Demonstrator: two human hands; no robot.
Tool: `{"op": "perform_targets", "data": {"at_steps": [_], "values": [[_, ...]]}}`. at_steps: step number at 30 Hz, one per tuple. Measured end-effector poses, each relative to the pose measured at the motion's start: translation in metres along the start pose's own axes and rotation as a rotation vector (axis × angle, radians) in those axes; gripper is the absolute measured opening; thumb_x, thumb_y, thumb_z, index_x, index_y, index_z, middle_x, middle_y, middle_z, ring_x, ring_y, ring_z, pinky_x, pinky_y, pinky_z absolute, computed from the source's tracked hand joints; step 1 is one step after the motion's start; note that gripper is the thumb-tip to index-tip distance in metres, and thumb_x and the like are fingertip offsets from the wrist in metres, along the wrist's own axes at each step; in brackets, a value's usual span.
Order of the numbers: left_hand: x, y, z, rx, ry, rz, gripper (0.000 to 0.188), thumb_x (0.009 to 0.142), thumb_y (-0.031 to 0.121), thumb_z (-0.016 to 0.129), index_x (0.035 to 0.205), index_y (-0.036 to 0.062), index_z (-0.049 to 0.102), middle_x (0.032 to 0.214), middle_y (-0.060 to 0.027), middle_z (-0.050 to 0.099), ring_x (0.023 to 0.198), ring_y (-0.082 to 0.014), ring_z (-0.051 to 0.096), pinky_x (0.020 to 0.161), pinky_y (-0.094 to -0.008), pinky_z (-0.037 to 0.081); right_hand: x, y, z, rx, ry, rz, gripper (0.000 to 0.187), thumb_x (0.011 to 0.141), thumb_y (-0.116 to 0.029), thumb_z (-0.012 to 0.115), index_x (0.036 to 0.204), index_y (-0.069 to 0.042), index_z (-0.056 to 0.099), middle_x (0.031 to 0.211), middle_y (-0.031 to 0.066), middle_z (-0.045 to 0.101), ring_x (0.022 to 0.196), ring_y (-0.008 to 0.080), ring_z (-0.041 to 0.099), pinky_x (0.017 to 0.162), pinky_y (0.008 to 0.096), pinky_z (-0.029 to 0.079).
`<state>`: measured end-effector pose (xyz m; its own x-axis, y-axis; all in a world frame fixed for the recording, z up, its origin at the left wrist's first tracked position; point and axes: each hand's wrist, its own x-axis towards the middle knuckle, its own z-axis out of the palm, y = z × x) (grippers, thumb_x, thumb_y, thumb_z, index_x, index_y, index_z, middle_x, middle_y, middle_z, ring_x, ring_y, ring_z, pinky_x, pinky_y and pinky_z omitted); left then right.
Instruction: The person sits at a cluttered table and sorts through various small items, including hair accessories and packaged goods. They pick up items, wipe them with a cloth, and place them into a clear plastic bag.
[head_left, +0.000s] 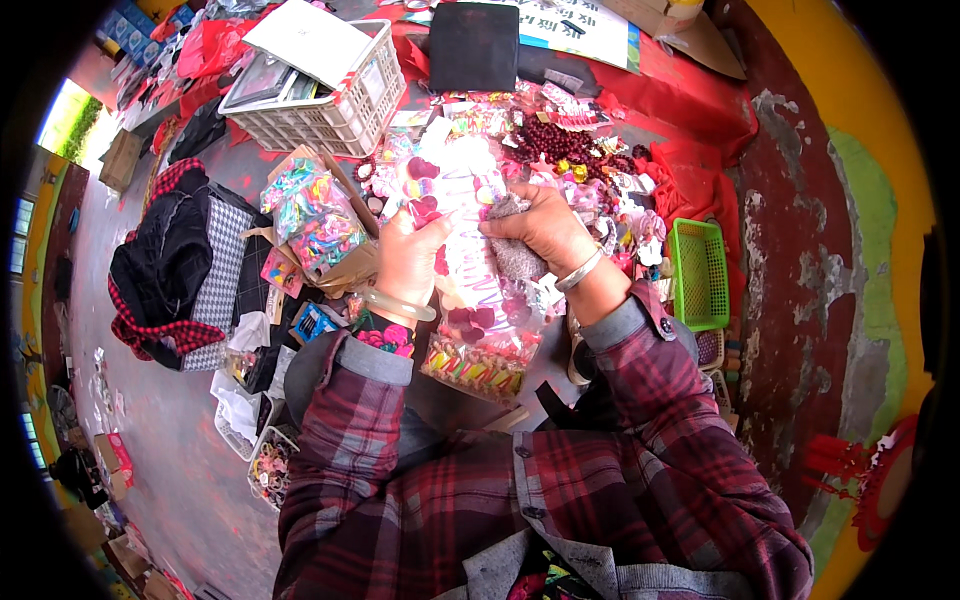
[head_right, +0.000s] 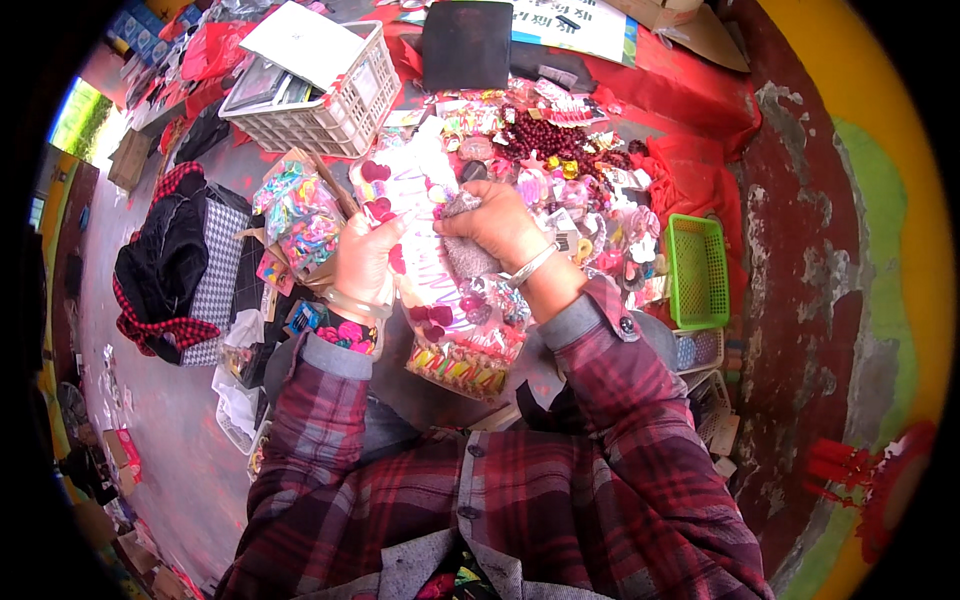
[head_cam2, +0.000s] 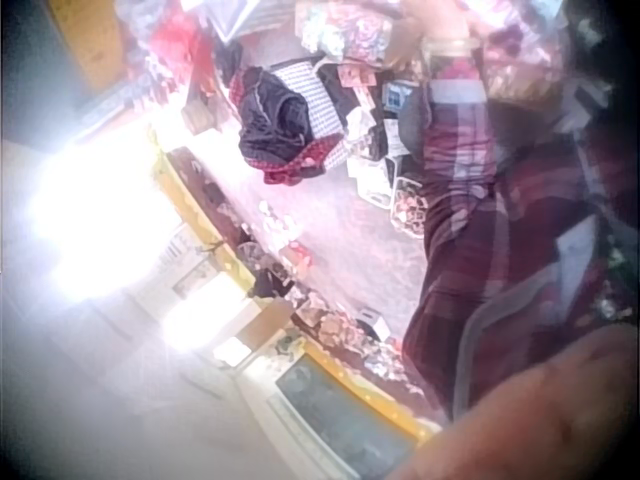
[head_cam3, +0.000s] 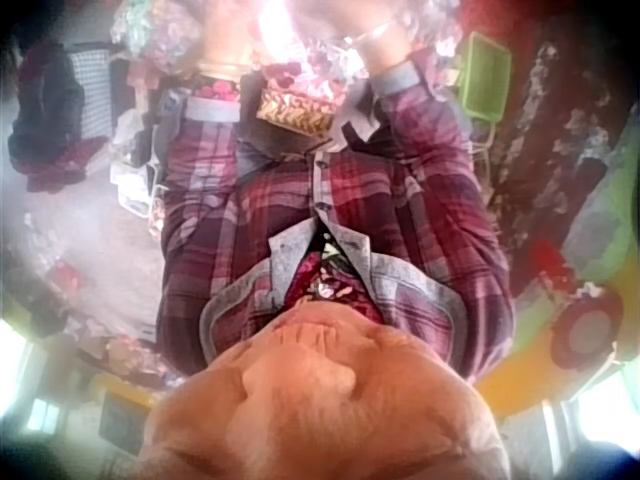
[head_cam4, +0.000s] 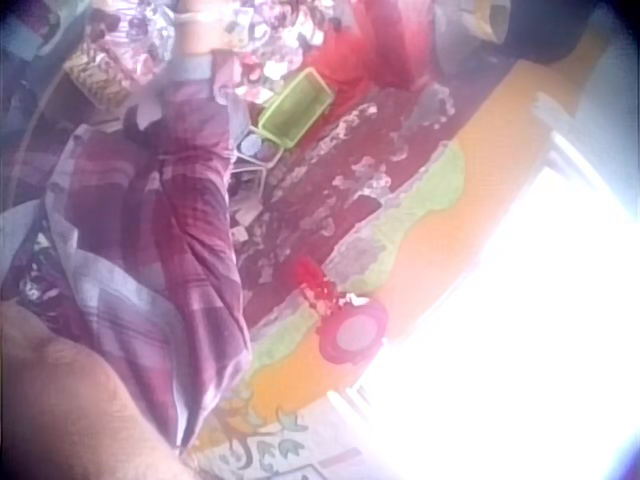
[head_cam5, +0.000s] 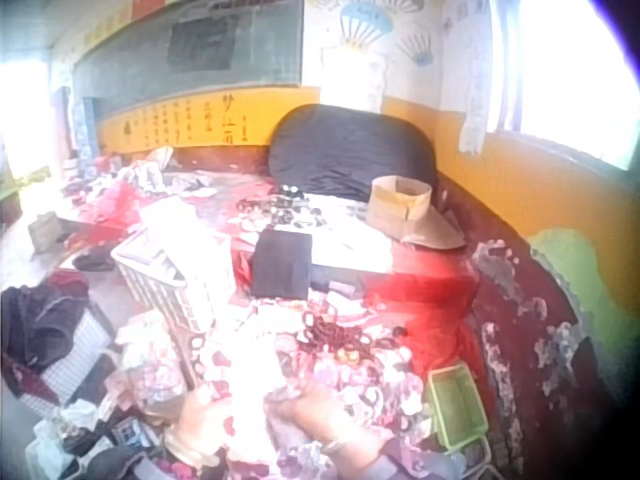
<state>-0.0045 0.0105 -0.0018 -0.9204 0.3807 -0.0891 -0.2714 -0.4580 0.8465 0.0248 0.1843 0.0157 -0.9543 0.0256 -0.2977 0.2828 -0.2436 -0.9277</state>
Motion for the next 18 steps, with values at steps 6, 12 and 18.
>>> {"op": "perform_targets", "data": {"at_steps": [6,12,18], "values": [[0.0,0.006,-0.003,-0.057,-0.039,-0.062,0.026,0.083,-0.004,0.054,0.108,-0.0021,0.057,0.104,-0.0098,0.063,0.094,-0.0178,0.061,0.084,-0.0301,0.048,-0.003,-0.014,-0.008,-0.059,-0.093,0.009,0.027,0.068,-0.002,0.073,0.093,0.002,0.064,0.081,0.0071,0.066,0.067,0.0134,0.061,0.062,0.0266,0.05],[-0.008,0.017,0.006,0.008,-0.23,-0.202,0.02,0.082,0.0,0.059,0.102,-0.001,0.061,0.097,-0.0061,0.064,0.087,-0.0137,0.061,0.079,-0.0269,0.049,-0.004,-0.031,-0.03,0.277,-0.176,0.052,0.025,0.075,-0.001,0.068,0.099,-0.001,0.061,0.083,0.007,0.065,0.066,0.0161,0.063,0.062,0.0279,0.053],[-0.008,0.017,0.008,0.049,-0.185,-0.084,0.014,0.086,0.007,0.06,0.099,0.0017,0.061,0.092,-0.0033,0.063,0.08,-0.0088,0.06,0.068,-0.0223,0.05,-0.003,-0.025,-0.022,0.16,-0.138,-0.001,0.02,0.07,0.002,0.071,0.089,-0.001,0.064,0.079,0.0063,0.065,0.067,0.0151,0.063,0.063,0.0272,0.052]]}}
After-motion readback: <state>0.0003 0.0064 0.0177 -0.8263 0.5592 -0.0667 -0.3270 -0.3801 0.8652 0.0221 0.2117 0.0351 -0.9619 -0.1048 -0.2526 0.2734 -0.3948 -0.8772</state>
